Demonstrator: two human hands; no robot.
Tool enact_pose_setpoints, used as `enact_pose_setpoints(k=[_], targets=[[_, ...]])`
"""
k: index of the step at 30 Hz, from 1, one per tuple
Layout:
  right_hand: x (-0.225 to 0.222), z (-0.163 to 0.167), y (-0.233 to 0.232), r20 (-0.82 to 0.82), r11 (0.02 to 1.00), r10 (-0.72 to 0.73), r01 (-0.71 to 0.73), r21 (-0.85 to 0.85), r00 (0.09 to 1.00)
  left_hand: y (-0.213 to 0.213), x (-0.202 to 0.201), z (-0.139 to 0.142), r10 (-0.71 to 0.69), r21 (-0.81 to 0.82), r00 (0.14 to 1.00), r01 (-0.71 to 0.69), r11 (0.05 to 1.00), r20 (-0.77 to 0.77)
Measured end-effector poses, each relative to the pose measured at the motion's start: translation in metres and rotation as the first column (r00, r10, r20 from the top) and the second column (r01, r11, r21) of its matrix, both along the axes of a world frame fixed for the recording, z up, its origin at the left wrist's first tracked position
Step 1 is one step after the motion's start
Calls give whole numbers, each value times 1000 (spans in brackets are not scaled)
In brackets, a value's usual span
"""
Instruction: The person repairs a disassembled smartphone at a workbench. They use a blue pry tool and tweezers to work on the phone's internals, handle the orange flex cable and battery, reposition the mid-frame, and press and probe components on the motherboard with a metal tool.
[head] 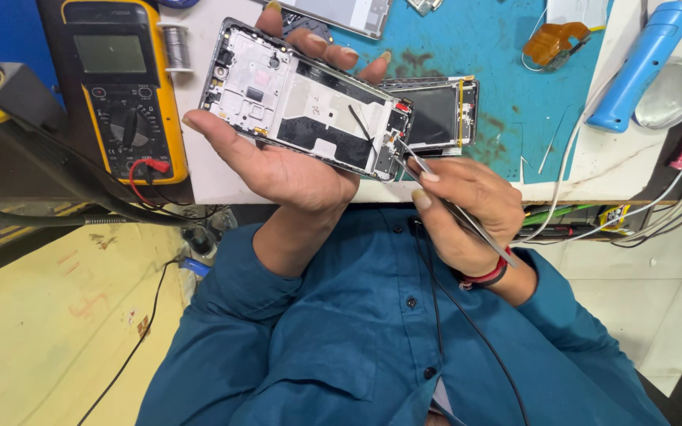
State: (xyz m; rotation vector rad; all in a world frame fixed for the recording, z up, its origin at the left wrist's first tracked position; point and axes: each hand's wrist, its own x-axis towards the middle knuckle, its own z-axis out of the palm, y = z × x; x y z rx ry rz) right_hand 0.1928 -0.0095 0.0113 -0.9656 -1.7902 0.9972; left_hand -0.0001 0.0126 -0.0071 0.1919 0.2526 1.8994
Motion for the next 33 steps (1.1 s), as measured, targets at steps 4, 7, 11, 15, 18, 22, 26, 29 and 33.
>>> enact_pose_setpoints(k=[4, 7, 11, 15, 18, 22, 26, 29, 33], targets=[[-4, 1, 2, 18, 1000, -17, 17, 15, 1000, -1, 2, 0, 6, -4, 1000, -6, 1000, -22], [-5, 1, 3, 23, 1000, -12, 12, 28, 1000, -1, 2, -1, 4, -4, 1000, -4, 1000, -22], [-4, 1, 6, 31, 999, 12, -13, 50, 999, -2, 1, -1, -2, 2, 1000, 2, 1000, -20], [-3, 2, 6, 31, 998, 19, -21, 64, 999, -2, 1, -1, -1, -7, 1000, 1, 1000, -26], [-3, 1, 7, 27, 997, 18, -20, 74, 999, -1, 1, -1, -9, -8, 1000, 9, 1000, -12], [-3, 1, 7, 10, 996, 22, -23, 85, 1000, 0, 1, 0, -2, 10, 1000, 2, 1000, -27], [-3, 2, 7, 4, 995, 32, -32, 92, 999, 0, 2, 1, -6, 7, 1000, 6, 1000, -22], [-4, 3, 7, 11, 996, 24, -25, 89, 1000, 0, 2, 1, -10, -1, 1000, 10, 1000, -18], [-5, 5, 6, 21, 996, 10, -12, 85, 1000, -1, 3, 2, 4, 0, 999, -4, 1000, -42]])
